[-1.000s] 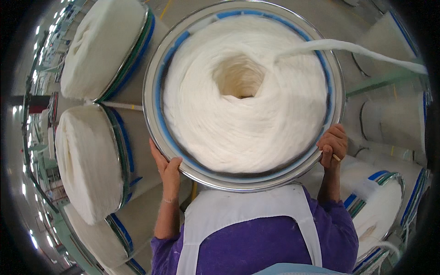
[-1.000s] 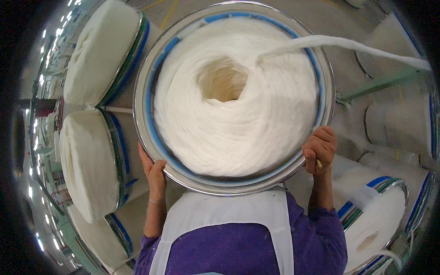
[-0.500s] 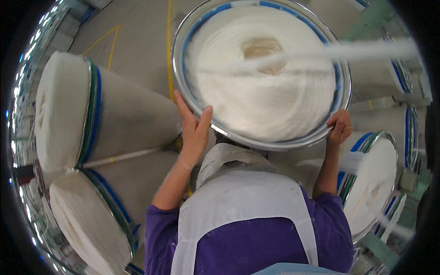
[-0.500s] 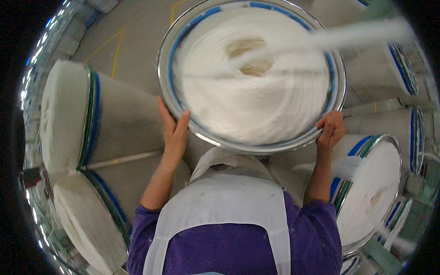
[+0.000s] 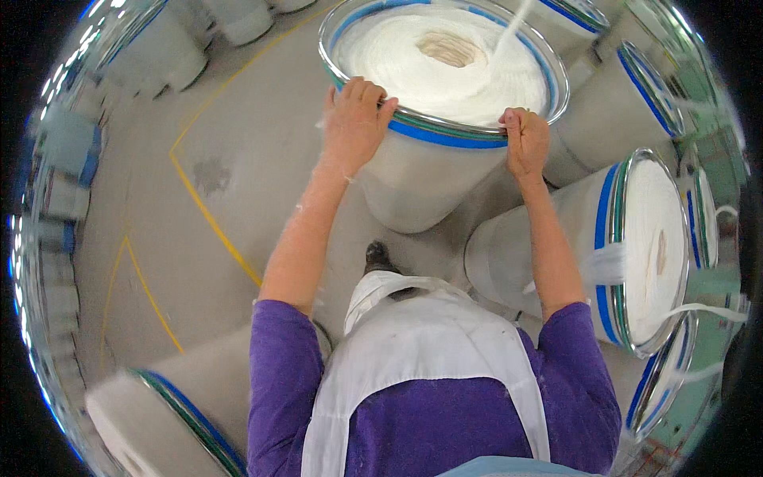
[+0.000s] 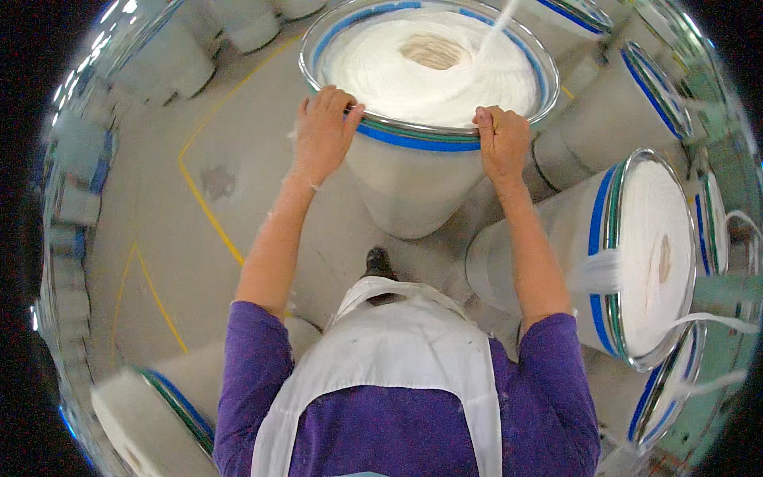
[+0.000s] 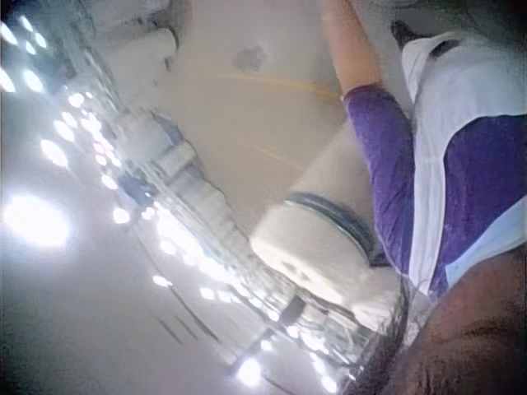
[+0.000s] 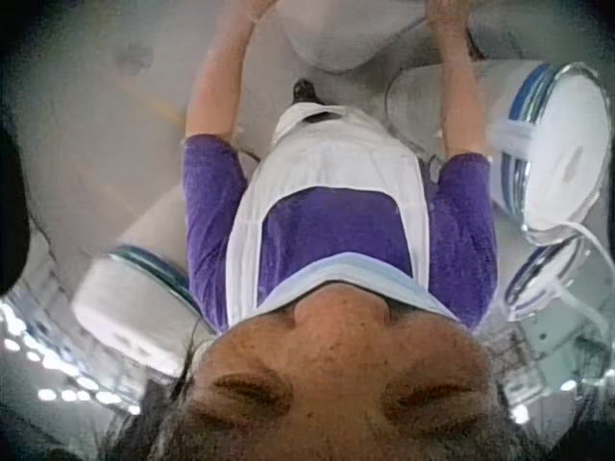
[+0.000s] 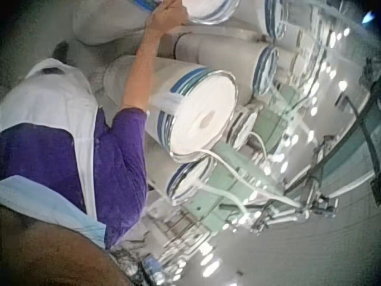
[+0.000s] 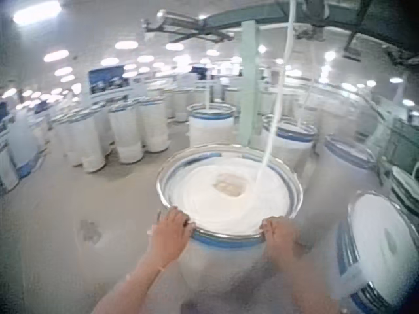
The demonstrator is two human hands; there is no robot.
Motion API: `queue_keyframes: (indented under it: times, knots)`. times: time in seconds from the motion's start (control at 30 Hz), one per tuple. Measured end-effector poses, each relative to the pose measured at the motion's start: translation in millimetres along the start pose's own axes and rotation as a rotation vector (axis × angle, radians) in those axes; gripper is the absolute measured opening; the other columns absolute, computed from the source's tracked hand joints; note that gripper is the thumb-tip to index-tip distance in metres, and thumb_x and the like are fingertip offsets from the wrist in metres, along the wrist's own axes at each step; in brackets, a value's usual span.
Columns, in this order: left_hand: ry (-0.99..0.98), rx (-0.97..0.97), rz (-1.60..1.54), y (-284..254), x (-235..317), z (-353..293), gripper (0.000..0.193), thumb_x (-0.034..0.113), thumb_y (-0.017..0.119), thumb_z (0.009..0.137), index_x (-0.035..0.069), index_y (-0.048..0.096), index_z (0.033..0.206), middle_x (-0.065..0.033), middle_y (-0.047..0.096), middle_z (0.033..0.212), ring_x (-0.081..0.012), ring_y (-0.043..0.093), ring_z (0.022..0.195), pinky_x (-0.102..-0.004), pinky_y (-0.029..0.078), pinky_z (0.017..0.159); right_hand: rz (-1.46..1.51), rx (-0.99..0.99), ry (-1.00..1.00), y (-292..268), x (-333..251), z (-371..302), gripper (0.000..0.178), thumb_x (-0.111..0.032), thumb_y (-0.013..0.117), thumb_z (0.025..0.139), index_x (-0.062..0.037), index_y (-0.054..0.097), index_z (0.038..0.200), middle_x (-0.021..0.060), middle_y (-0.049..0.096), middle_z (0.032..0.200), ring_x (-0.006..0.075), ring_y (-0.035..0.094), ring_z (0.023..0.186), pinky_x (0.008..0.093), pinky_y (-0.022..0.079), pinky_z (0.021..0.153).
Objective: The person repeatedly pulls white textile roving from large cylindrical containers, inspects it, and uses a thin stick to guide or separate strands. They move between several containers, lifting and repositioning roving bundles, and occasionally place the stick into the roving mass.
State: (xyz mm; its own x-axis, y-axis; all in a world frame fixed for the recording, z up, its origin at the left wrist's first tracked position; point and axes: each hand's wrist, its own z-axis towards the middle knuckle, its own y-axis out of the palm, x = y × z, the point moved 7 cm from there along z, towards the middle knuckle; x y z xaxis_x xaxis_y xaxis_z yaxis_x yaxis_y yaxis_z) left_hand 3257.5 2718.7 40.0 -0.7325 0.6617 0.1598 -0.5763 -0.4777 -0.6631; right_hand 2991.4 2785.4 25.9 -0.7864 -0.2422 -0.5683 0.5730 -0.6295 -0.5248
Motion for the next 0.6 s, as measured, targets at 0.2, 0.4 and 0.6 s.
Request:
queue_keyframes:
  times: [0.2,0.4,0.6]
  knots:
    - [0.110,-0.019,-0.191,26,-86,24,0.013,0.012,0.051,0.085,0.004,0.056,0.076,-0.0096,0.056,0.083,-0.0310,0.052,0.090,-0.0466,0.038,0.086,0.283,0.032,0.120,-13,-33,-31,0.062,-0.050,0.028,0.099,-0.0029,0.059,0.075,0.0091,0.064,0.081,0.0183,0.059,0.076,0.0303,0.044,0.088]
    - [-0.003,-0.083,-0.363,15,-152,4,0.025,0.019,0.039,0.094,0.004,0.057,0.088,-0.0117,0.058,0.102,-0.0347,0.051,0.110,-0.0469,0.035,0.097,0.039,-0.256,0.618,-86,-71,-133,0.069,-0.056,0.024,0.097,-0.0067,0.051,0.056,0.0058,0.049,0.052,0.0200,0.051,0.049,0.0334,0.041,0.049]
    - [-0.112,-0.135,-0.348,4,-179,17,0.022,0.017,0.045,0.096,0.003,0.060,0.106,-0.0131,0.059,0.118,-0.0337,0.048,0.121,-0.0444,0.035,0.101,-0.146,-0.739,0.438,7,-59,-209,0.022,-0.028,0.064,0.082,-0.0061,0.060,0.084,0.0097,0.061,0.079,0.0279,0.061,0.071,0.0379,0.049,0.064]
